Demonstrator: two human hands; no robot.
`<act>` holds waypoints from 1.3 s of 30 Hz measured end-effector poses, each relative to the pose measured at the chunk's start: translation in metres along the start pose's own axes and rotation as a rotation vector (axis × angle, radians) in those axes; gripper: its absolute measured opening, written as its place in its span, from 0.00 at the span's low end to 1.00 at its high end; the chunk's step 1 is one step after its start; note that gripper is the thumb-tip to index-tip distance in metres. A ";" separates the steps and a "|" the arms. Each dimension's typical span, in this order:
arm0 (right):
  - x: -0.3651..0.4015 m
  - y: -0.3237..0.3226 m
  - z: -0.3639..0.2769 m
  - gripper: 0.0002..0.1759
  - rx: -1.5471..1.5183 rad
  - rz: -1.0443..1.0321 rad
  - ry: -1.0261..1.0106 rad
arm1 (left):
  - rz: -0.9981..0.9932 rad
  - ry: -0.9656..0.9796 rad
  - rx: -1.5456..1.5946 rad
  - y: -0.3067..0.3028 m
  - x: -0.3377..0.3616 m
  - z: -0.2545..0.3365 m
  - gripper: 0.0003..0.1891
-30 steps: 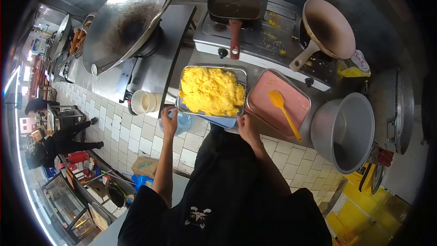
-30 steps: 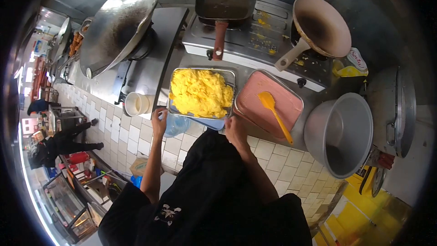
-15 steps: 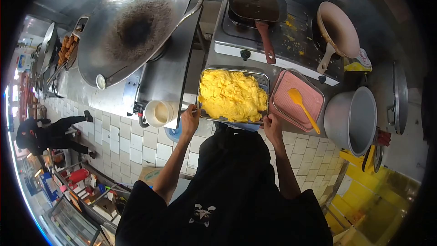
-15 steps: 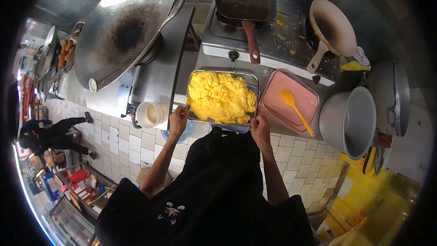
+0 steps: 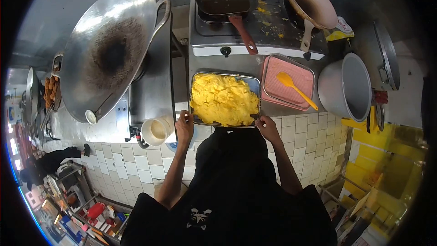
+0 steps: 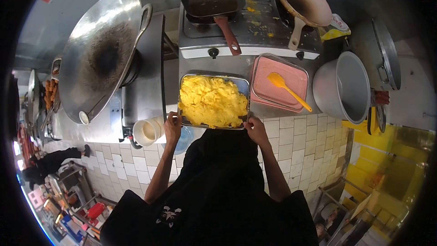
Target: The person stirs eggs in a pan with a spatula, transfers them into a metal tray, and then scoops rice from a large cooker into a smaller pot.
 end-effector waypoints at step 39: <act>-0.071 0.026 0.080 0.40 -0.520 0.016 0.547 | -0.186 -0.397 0.925 0.041 0.035 -0.020 0.29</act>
Point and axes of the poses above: each hand's wrist, its own x-axis away from the middle knuckle, its own y-axis out of the palm, z = x × y, the point moved 10 cm from there along -x, towards the middle knuckle, and after that the axes turned 10 degrees about y, right-handed, at the moved point
